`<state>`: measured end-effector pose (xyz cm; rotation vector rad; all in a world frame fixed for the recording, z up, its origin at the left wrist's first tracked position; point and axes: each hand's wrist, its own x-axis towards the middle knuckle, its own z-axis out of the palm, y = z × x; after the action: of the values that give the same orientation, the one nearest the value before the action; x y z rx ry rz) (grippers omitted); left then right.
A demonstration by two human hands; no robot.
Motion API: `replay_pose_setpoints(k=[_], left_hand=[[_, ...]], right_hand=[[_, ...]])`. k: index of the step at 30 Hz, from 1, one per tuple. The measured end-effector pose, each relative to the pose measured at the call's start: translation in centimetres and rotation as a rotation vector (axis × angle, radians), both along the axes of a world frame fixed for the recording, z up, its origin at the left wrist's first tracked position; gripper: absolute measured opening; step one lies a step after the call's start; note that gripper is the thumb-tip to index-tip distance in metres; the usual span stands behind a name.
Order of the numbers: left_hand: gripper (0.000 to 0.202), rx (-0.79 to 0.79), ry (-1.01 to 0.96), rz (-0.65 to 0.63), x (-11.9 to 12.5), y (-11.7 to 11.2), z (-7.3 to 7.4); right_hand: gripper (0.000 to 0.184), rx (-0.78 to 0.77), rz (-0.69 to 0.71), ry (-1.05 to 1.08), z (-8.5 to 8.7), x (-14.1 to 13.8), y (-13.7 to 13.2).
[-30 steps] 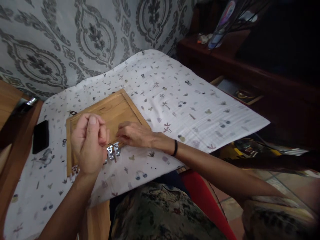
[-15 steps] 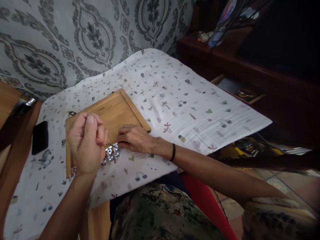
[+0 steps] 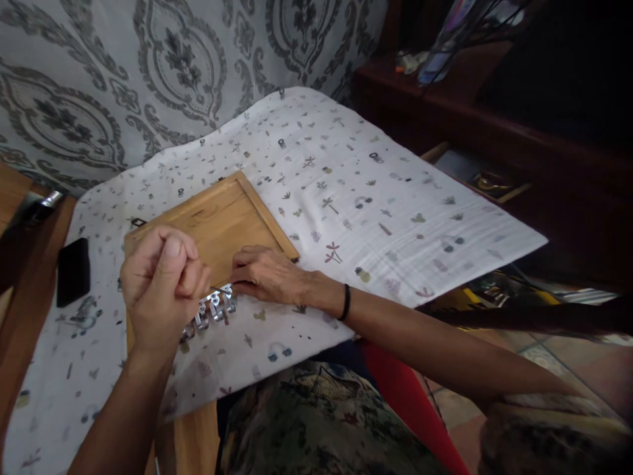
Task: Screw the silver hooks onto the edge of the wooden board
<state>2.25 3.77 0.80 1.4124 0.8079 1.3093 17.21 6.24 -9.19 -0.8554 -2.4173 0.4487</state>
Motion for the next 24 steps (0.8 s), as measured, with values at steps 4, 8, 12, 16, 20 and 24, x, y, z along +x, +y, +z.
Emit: replay_pose_setpoints(k=[4, 8, 12, 16, 20, 24], left_hand=[[0.028, 0.001, -0.006, -0.056, -0.6, 0.0, -0.1], [0.032, -0.013, -0.021, -0.108, -1.1, 0.1, -0.2], [0.037, -0.022, -0.024, -0.196, -1.3, 0.4, -0.1], [0.039, -0.015, -0.011, -0.306, -1.6, 0.9, 0.0], [0.041, -0.006, -0.007, -0.476, -2.4, 1.6, -0.1], [0.047, 0.018, 0.024, -0.564, -3.2, 2.1, -0.4]], right_hand=[[0.018, -0.001, 0.005, 0.013, -0.1, 0.0, 0.0], [0.017, -0.007, 0.010, 0.020, -0.2, 0.0, 0.1], [0.017, -0.014, 0.017, 0.021, -0.1, 0.1, 0.1], [0.017, -0.021, 0.022, 0.027, -0.1, 0.1, 0.0], [0.016, -0.019, 0.020, 0.044, -0.2, 0.1, 0.1], [0.016, -0.010, 0.020, 0.048, -0.4, 0.1, 0.1]])
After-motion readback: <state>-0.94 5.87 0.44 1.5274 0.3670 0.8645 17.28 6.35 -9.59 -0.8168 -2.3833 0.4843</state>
